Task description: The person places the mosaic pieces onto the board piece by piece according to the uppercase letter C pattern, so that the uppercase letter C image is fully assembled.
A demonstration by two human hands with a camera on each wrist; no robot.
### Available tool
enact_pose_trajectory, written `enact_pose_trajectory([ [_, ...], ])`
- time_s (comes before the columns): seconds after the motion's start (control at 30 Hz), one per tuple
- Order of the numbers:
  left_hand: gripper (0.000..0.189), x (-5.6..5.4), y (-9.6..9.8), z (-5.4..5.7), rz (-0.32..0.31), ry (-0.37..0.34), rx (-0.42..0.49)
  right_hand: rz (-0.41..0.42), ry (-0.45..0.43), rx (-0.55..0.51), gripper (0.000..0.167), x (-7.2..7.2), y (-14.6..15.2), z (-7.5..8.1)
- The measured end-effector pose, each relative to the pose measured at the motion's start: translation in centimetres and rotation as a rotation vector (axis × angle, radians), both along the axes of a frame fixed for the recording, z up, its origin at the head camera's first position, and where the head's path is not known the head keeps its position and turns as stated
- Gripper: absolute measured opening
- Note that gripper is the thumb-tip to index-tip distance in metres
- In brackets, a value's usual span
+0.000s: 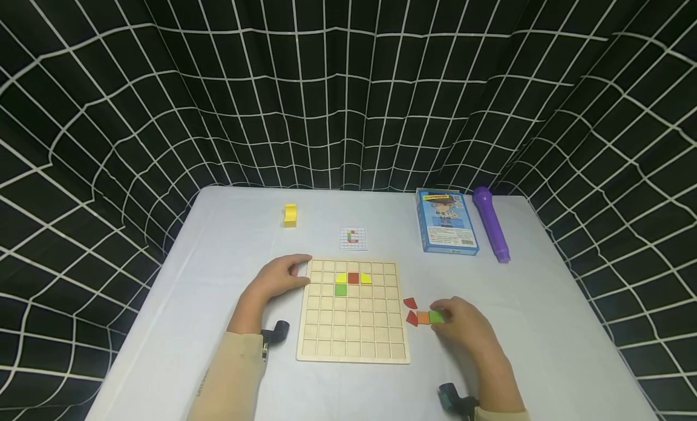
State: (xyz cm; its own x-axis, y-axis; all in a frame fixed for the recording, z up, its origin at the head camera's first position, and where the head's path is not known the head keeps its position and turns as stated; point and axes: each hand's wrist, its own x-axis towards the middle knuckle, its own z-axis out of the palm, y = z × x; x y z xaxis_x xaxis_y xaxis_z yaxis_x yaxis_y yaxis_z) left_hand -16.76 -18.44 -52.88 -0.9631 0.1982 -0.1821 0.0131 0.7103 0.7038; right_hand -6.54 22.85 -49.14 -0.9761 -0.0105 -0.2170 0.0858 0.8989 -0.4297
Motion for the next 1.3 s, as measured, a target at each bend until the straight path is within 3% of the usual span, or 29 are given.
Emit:
enact_pose_trajectory([
  [0.2,0.065,-0.2,-0.1,-0.1,-0.001,0.000,-0.002,-0.027,-0.006,0.005,0.026,-0.1,0.3,-0.1],
  [0.33,0.065,-0.2,-0.1,-0.1,-0.010,-0.001,-0.003,-0.054,0.022,-0.012,0.029,0.0,-0.1,0.2],
  [0.53,0.064,-0.1,0.0,0.0,0.003,-0.002,-0.004,-0.075,0.072,-0.159,0.037,-0.1,-1.9,0.8],
  [0.7,0.064,0.0,0.1,0.1,0.011,0.003,-0.003,-0.023,0.158,-0.284,0.037,-0.2,-4.3,1.0],
  [0.87,0.065,0.1,0.1,0.0,0.018,-0.005,0.001,0.028,0.212,-0.322,0.037,-0.4,-6.9,0.9],
  [1.03,0.065,0.1,0.1,-0.1,0.017,-0.011,0.001,0.078,0.218,-0.330,0.036,-0.7,-9.4,1.4],
  [1.3,0.065,0.0,0.1,0.2,0.002,-0.013,-0.003,0.252,0.227,-0.278,0.032,-1.2,-12.6,1.1],
])
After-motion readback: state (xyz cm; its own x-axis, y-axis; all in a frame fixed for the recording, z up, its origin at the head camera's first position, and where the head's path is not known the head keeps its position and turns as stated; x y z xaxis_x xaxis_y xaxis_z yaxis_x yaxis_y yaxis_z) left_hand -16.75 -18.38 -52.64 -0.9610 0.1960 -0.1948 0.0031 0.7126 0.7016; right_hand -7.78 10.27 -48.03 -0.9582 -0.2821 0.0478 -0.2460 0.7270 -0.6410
